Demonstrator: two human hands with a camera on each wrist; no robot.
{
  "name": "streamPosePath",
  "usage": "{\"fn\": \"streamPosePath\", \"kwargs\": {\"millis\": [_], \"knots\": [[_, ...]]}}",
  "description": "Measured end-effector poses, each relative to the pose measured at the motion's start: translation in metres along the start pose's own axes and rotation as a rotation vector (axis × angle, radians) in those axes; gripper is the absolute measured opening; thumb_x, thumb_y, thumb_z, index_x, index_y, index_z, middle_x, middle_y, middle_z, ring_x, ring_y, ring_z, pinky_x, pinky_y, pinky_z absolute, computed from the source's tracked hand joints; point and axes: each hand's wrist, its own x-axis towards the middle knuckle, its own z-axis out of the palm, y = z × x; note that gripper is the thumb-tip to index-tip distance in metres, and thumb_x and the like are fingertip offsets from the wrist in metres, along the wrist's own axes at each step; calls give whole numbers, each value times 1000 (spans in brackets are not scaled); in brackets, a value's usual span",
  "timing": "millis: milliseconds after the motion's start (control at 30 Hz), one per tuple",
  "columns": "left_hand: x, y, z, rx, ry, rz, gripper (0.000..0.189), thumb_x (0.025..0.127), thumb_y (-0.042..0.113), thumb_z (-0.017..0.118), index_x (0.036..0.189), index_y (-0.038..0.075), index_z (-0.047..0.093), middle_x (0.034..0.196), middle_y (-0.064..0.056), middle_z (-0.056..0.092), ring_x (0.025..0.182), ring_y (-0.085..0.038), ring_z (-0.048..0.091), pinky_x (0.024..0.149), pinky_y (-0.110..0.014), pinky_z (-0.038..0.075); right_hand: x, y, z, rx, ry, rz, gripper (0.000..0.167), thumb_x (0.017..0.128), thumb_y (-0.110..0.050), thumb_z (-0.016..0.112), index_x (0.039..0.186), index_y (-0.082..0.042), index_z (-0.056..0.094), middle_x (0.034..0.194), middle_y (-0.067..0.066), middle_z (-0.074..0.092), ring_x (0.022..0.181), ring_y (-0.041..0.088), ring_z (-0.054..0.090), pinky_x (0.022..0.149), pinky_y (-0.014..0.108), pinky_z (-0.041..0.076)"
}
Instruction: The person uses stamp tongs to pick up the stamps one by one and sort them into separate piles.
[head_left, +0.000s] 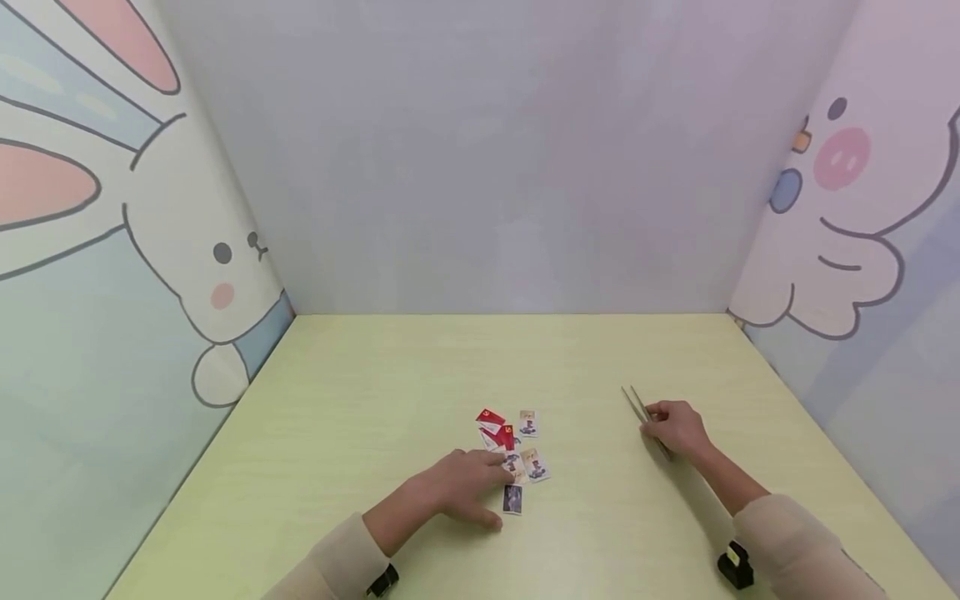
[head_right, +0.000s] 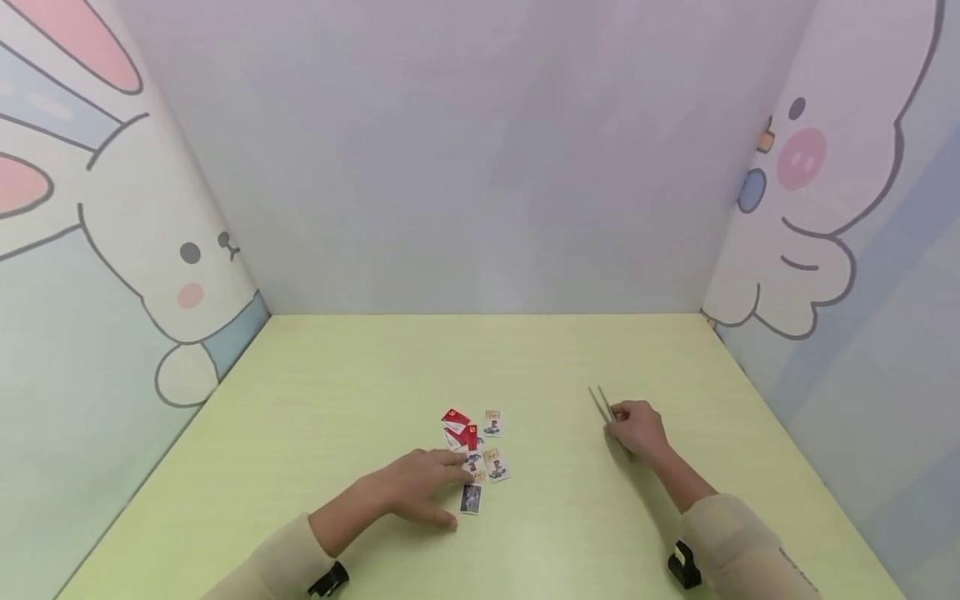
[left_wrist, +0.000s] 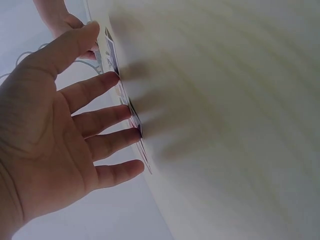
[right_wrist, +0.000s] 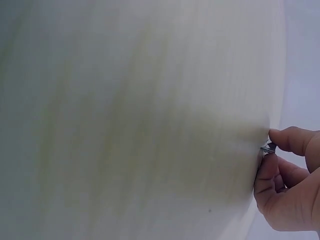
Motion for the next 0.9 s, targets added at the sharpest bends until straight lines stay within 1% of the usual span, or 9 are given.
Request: {"fn": "streamPosePath", "kwargs": {"millis": [233,300,467,567,767,900], "knots": [[0,1,6,-52,-31,-30,59,77,54,67,129,27,55,138,2,45,126,-19,40,91,-47,42,-5,-3,3,39,28,16,30,77,-3,61,103,12,63,80,9,62,71,22,54,60,32,43],[-1,1,7,-57,-36,-36,60,77,53,67,130,28,55,138,3,45,126,-19,40,92,-46,41,-7,-4,4,39,44,8,28,77,-2,60,101,11,64,79,8,62,70,20,53,59,32,42],[-3,0,6,-62,-36,-29,61,77,53,67,131,28,54,139,2,44,127,-19,39,92,-46,42,-12,-5,2,31,92,-10,29,77,-1,57,103,10,65,79,8,62,68,18,52,58,32,41],[-3,0,5,-70,-30,-21,61,78,53,67,131,27,54,140,1,43,127,-19,39,92,-46,42,-14,-6,-1,18,113,-42,29,78,0,57,104,10,65,79,8,62,68,19,52,57,31,41],[-4,-1,5,-59,-3,-7,61,78,53,67,131,27,54,140,0,42,128,-20,37,91,-48,42,-19,-8,-9,-21,173,-164,25,79,1,58,102,8,66,80,8,62,71,20,55,58,31,42],[-5,-2,6,-52,-2,-11,61,77,53,67,131,27,53,141,0,41,129,-19,36,91,-48,41,-20,-10,-12,-17,177,-193,25,79,0,58,102,6,66,81,6,60,71,18,52,57,30,41]]}}
